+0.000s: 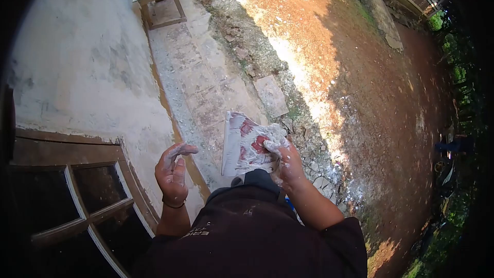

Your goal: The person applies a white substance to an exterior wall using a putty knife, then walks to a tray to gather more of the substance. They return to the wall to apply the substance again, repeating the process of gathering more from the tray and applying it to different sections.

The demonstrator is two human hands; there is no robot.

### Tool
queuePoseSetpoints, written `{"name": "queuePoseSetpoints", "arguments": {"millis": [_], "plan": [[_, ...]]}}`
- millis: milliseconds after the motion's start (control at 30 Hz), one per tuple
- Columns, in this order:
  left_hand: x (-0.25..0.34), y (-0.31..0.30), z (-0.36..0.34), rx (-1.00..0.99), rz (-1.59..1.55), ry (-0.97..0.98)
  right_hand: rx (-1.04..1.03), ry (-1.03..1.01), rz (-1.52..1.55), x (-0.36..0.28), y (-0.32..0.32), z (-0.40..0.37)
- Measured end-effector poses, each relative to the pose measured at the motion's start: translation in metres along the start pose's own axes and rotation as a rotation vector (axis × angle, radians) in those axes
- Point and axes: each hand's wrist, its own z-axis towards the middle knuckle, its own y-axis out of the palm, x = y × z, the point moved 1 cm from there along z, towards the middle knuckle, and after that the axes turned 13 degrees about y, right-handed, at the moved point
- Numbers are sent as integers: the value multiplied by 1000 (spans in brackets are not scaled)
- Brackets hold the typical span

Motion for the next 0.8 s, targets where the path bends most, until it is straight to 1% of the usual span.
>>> {"name": "queuePoseSetpoints", "arguments": {"millis": [67,133,167,233,267,300,367,400,433,500,567,633,667,700,733,767,800], "plan": [[-24,-2,48,-37,15,44,-39,-15,35,-27,17,40],[-61,-6,93,-37,37,71,-102,-32,80,-54,39,93],[-81,-8,117,-21,52,77,-121,-39,73,-70,53,120],[-117,-13,166,10,98,86,-240,-45,-15,-104,88,170],[-135,-15,198,39,139,94,-141,-83,-111,-121,108,210],[-148,-17,226,73,156,100,-166,-70,-137,-143,132,241],[-160,-31,272,154,249,142,-257,47,-266,-175,190,299],[-164,-42,291,191,297,161,-338,121,-306,-191,221,327],[-173,-56,309,251,319,161,-368,147,-356,-202,256,352],[-201,-91,336,379,388,31,-470,94,-420,-220,324,406],[-247,-124,360,594,374,-87,-525,119,-512,-236,374,473],[-310,-157,391,750,302,-132,-501,44,-544,-244,427,535],[-347,-172,416,748,305,-115,-506,-10,-612,-250,443,576],[-376,-182,443,748,272,-189,-500,-12,-596,-258,455,613],[-401,-195,473,745,227,-270,-372,-33,-653,-264,467,649],[-427,-212,507,734,210,-284,-237,-50,-719,-269,478,683],[-445,-227,550,606,257,-243,-153,-52,-742,-275,491,709]]}}
